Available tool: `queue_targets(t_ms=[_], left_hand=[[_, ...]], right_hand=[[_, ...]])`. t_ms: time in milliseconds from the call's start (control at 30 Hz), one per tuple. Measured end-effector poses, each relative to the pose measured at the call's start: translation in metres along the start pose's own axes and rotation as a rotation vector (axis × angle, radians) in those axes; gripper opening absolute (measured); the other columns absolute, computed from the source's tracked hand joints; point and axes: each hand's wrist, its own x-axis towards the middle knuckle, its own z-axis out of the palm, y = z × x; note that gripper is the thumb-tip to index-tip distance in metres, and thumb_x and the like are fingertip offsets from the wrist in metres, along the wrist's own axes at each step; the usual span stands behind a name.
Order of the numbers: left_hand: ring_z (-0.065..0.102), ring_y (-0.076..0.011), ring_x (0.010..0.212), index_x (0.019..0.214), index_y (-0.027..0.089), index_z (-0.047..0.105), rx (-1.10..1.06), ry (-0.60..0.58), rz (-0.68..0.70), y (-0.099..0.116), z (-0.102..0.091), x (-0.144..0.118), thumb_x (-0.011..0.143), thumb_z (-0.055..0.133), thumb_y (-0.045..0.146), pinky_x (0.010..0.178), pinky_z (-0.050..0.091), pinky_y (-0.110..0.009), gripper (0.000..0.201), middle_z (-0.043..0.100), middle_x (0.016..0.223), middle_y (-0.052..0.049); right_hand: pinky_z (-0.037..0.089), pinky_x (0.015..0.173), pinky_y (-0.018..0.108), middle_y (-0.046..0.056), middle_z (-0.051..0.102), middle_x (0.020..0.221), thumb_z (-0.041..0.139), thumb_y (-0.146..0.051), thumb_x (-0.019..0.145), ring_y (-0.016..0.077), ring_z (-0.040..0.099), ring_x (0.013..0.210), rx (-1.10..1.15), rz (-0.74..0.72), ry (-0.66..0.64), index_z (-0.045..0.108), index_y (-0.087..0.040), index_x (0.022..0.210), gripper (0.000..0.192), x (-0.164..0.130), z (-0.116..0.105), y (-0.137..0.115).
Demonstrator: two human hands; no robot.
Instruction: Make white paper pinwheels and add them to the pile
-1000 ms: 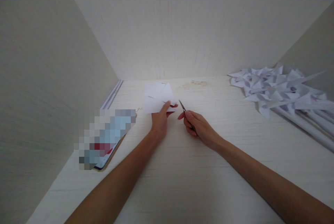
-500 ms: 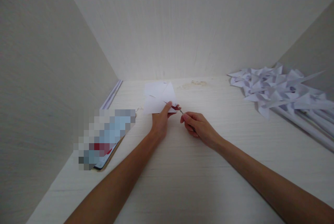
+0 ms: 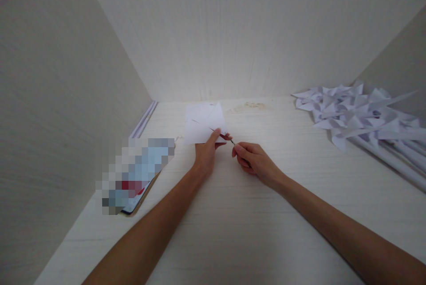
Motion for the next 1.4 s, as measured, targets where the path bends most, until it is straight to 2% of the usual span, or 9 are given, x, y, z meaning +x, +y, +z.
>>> queue_targets(t_ms=[1000, 1167, 1300, 1400], left_hand=[[0.058, -0.011, 0.052, 0.063, 0.015, 0.056, 0.044, 0.024, 0.052, -0.0036, -0.0019, 0.003, 0.063, 0.059, 0.023, 0.051, 0.043, -0.022, 0.008, 0.061, 0.055, 0.002], [0.057, -0.0101, 0.056, 0.064, 0.016, 0.056, 0.028, 0.101, 0.06, -0.0016, -0.0036, 0.0055, 0.062, 0.061, 0.024, 0.051, 0.041, -0.021, 0.01, 0.06, 0.059, 0.002], [0.056, -0.0093, 0.062, 0.069, 0.018, 0.056, -0.038, 0.161, 0.03, 0.0004, -0.0014, 0.0035, 0.058, 0.066, 0.022, 0.054, 0.041, -0.02, 0.016, 0.059, 0.066, 0.003], [0.058, -0.012, 0.073, 0.075, 0.018, 0.059, -0.037, 0.092, 0.0, -0.0029, 0.0026, -0.0034, 0.057, 0.068, 0.022, 0.067, 0.045, -0.025, 0.021, 0.063, 0.078, 0.001]], right_hand=[[0.014, 0.032, 0.018, -0.01, 0.031, 0.035, 0.045, -0.031, 0.075, 0.0024, 0.021, 0.029, -0.084, -0.004, 0.022, 0.046, -0.017, 0.057, 0.023, 0.0002, 0.0009, -0.0012], [0.015, 0.032, 0.018, -0.01, 0.032, 0.037, 0.048, -0.035, 0.073, 0.0025, 0.023, 0.03, -0.063, -0.043, 0.021, 0.047, -0.017, 0.06, 0.023, -0.001, 0.0013, -0.0001], [0.016, 0.033, 0.019, -0.011, 0.032, 0.042, 0.06, -0.039, 0.067, 0.003, 0.025, 0.034, -0.049, -0.169, 0.147, 0.048, -0.017, 0.065, 0.025, -0.0013, 0.0014, 0.0041], [0.016, 0.034, 0.019, -0.012, 0.031, 0.041, 0.066, -0.038, 0.063, 0.0033, 0.025, 0.034, -0.034, -0.2, 0.249, 0.054, -0.017, 0.075, 0.027, -0.0001, 0.0011, 0.0074]])
